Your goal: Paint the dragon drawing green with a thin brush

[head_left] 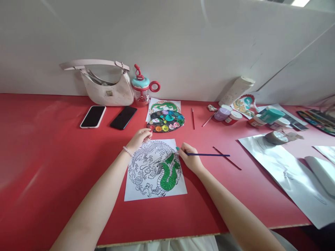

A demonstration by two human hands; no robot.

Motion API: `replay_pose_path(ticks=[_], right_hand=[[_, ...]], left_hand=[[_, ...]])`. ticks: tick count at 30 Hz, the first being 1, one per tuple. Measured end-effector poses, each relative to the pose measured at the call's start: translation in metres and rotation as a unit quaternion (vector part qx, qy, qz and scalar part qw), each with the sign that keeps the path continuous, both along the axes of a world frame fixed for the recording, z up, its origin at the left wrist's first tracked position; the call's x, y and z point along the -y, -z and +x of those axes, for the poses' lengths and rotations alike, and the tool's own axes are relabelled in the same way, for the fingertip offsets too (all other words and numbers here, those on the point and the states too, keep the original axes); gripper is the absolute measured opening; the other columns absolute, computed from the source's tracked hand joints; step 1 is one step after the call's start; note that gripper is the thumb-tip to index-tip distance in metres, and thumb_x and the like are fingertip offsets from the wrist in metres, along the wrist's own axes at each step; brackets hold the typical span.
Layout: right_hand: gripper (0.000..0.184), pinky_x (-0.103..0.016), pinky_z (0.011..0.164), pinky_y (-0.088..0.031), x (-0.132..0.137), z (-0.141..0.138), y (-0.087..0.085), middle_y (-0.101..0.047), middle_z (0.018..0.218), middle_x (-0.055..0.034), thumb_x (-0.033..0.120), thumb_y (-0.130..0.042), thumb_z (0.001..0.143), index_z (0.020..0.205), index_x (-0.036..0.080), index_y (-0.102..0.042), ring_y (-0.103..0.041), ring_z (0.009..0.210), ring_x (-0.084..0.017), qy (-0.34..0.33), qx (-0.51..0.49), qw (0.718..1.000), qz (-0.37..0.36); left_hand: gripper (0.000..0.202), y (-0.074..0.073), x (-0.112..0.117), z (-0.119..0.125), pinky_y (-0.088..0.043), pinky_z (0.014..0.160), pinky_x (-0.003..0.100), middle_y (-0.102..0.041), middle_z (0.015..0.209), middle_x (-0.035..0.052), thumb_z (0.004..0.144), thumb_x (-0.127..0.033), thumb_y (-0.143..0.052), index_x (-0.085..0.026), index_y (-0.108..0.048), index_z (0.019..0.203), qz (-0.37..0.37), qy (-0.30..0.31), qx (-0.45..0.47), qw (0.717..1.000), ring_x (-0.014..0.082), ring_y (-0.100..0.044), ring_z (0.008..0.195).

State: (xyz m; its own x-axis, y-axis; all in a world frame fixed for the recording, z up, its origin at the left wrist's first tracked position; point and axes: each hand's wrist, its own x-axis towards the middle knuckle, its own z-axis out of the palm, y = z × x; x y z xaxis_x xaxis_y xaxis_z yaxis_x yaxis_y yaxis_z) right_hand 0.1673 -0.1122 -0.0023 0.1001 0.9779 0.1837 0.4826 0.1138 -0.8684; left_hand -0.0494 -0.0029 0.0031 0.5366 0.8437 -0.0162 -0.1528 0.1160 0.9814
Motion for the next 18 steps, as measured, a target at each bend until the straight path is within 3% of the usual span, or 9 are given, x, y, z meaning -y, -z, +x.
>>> replay_pose_path(ticks=[13, 18], right_hand=[[0.03, -0.023, 0.047, -0.021, 0.0003, 0.0006, 0.0006, -0.025, 0.053, 0.0059, 0.027, -0.047, 0.077, 0.057, 0.02, -0.025, -0.023, 0.051, -0.007, -0.002, 0.021, 1.0, 0.003], [0.03, -0.023, 0.047, -0.021, 0.0005, 0.0017, 0.0026, -0.024, 0.054, 0.0057, 0.023, -0.047, 0.075, 0.056, 0.021, -0.024, -0.023, 0.052, -0.007, -0.032, 0.013, 0.999, -0.009]], left_hand=[[0.024, -0.0013, 0.0007, -0.0001, -0.014, 0.046, 0.022, -0.03, 0.048, -0.006, 0.075, -0.028, -0.049, -0.015, -0.043, 0.055, 0.009, 0.005, -0.003, 1.0, 0.0036, -0.021, 0.043], [0.025, -0.002, 0.0009, 0.0006, -0.015, 0.045, 0.022, -0.031, 0.049, -0.0058, 0.074, -0.028, -0.05, -0.015, -0.042, 0.055, 0.006, 0.002, -0.005, 1.0, 0.0036, -0.021, 0.043]])
